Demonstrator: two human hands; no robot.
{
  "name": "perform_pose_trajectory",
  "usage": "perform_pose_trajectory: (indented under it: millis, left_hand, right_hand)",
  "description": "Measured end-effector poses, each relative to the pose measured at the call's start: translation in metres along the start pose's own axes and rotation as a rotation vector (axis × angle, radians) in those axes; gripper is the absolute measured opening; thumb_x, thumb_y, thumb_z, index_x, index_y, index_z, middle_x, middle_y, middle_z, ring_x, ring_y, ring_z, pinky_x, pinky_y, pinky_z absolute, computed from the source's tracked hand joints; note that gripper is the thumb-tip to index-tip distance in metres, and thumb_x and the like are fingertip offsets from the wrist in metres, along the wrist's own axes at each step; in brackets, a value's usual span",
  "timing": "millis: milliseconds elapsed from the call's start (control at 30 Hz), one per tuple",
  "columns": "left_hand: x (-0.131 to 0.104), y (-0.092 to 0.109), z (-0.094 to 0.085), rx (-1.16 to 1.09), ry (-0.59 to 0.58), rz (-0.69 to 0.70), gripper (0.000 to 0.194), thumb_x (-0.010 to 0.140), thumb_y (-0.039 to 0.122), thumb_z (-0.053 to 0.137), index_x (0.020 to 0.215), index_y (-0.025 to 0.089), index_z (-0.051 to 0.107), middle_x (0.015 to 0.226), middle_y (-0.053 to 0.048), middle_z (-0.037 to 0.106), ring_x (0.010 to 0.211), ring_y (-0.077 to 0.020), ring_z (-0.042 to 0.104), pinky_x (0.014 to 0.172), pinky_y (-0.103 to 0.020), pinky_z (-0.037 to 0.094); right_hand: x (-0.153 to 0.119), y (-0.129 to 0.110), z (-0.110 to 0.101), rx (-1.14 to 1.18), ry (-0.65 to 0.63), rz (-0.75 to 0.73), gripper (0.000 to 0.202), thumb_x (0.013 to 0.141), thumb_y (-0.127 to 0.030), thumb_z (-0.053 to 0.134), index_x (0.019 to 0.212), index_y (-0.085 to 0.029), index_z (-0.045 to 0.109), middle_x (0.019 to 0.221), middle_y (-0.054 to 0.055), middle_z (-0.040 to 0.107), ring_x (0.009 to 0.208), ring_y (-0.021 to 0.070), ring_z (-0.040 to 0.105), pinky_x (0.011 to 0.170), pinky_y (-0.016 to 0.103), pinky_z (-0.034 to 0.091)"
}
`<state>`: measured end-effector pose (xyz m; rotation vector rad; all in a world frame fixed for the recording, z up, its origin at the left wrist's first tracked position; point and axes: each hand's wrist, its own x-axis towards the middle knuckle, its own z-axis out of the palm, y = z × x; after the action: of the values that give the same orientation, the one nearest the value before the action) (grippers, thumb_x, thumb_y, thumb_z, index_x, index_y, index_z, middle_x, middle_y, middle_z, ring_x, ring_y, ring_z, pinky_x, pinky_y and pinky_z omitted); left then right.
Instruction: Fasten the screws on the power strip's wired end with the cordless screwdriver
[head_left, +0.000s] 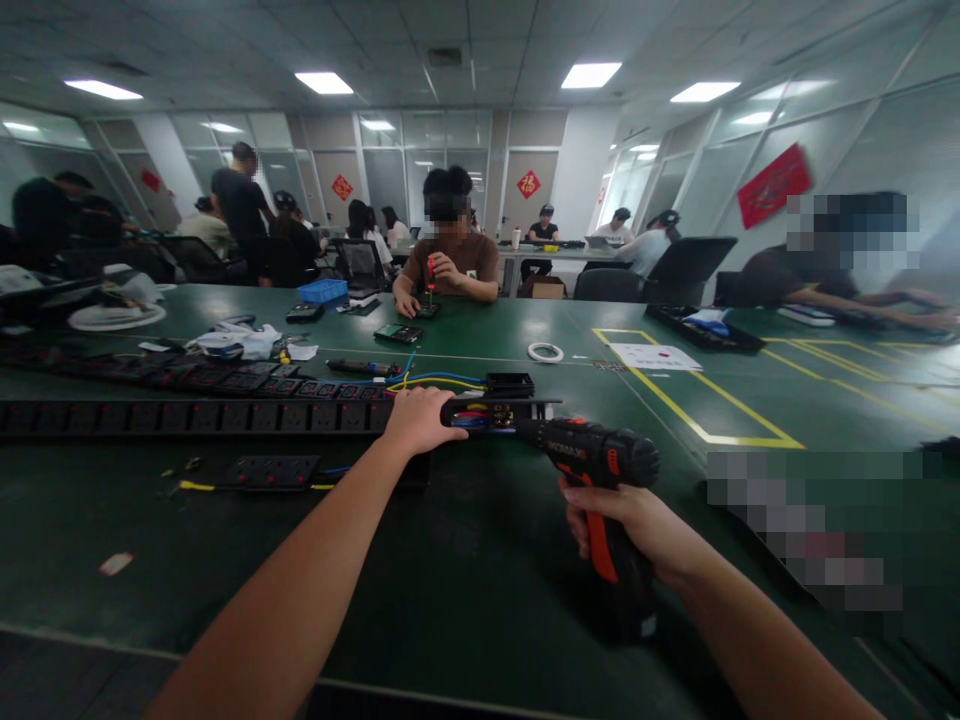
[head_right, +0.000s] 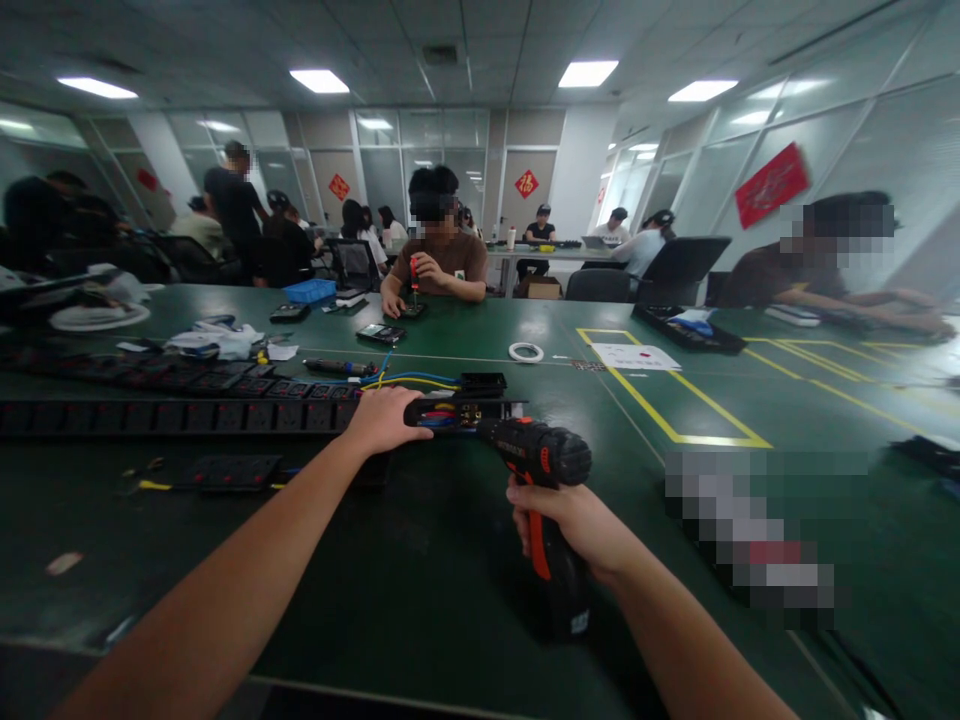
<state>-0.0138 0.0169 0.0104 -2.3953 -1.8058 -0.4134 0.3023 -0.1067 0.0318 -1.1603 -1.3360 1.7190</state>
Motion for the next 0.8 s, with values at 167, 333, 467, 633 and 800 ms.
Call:
perform_pose_trajectory:
  millis: [167, 333, 467, 633, 800]
  left_hand:
    - [-0.0007, 0.0006, -0.0013, 0.005, 0.002, -0.001, 0.071, 0.076, 0.079, 0.068, 0.126, 0.029, 0.067, 0.130, -0.009, 0.070, 0.118, -0.0353, 0.062, 0.098, -0.046, 0.043]
    - [-0.0004, -0.0003, -0.0005, 0.001, 0.001, -0.005, 0.073, 0.075, 0.080, 0.068, 0.127, 0.030, 0.067, 0.131, -0.009, 0.069, 0.119, -0.0359, 0.062, 0.098, -0.046, 0.043]
    - [-0.0005, 0.0001, -0.0008, 0.004, 0.005, -0.002, 0.074, 0.076, 0.080, 0.067, 0.129, 0.028, 0.067, 0.131, -0.010, 0.069, 0.119, -0.0364, 0.062, 0.097, -0.047, 0.044]
    - [-0.0007, 0.0002, -0.0005, 0.007, 0.011, -0.003, 0.073, 0.075, 0.080, 0.068, 0.127, 0.030, 0.067, 0.129, -0.009, 0.070, 0.118, -0.0355, 0.062, 0.096, -0.046, 0.044]
    - [-0.0010, -0.0002, -0.0008, -0.002, 0.008, 0.000, 0.074, 0.075, 0.079, 0.068, 0.129, 0.028, 0.067, 0.130, -0.010, 0.070, 0.119, -0.0364, 0.062, 0.096, -0.047, 0.044]
  right_hand:
    - [-0.0001, -0.0016, 0.0011, 0.008, 0.010, 0.011, 0.035, 0.076, -0.041, 0.081, 0.094, -0.018, 0.063, 0.062, -0.001, 0.066, 0.056, 0.0183, 0.062, 0.056, 0.031, 0.053]
    - [-0.0016, -0.0026, 0.0026, -0.006, 0.016, 0.002, 0.032, 0.077, -0.040, 0.081, 0.092, -0.018, 0.063, 0.061, -0.001, 0.065, 0.057, 0.0186, 0.061, 0.056, 0.031, 0.052]
    - [-0.0018, -0.0024, 0.0024, -0.010, 0.013, -0.002, 0.034, 0.075, -0.042, 0.081, 0.092, -0.019, 0.064, 0.061, -0.001, 0.065, 0.056, 0.0188, 0.061, 0.056, 0.032, 0.052]
    - [-0.0018, -0.0028, 0.0022, -0.015, 0.012, 0.005, 0.037, 0.074, -0.043, 0.082, 0.093, -0.019, 0.063, 0.062, -0.001, 0.065, 0.057, 0.0188, 0.061, 0.057, 0.032, 0.052]
    - [-0.0023, -0.0045, 0.0026, -0.035, 0.014, 0.007, 0.036, 0.075, -0.043, 0.081, 0.093, -0.019, 0.062, 0.062, -0.001, 0.066, 0.056, 0.0192, 0.062, 0.057, 0.032, 0.052]
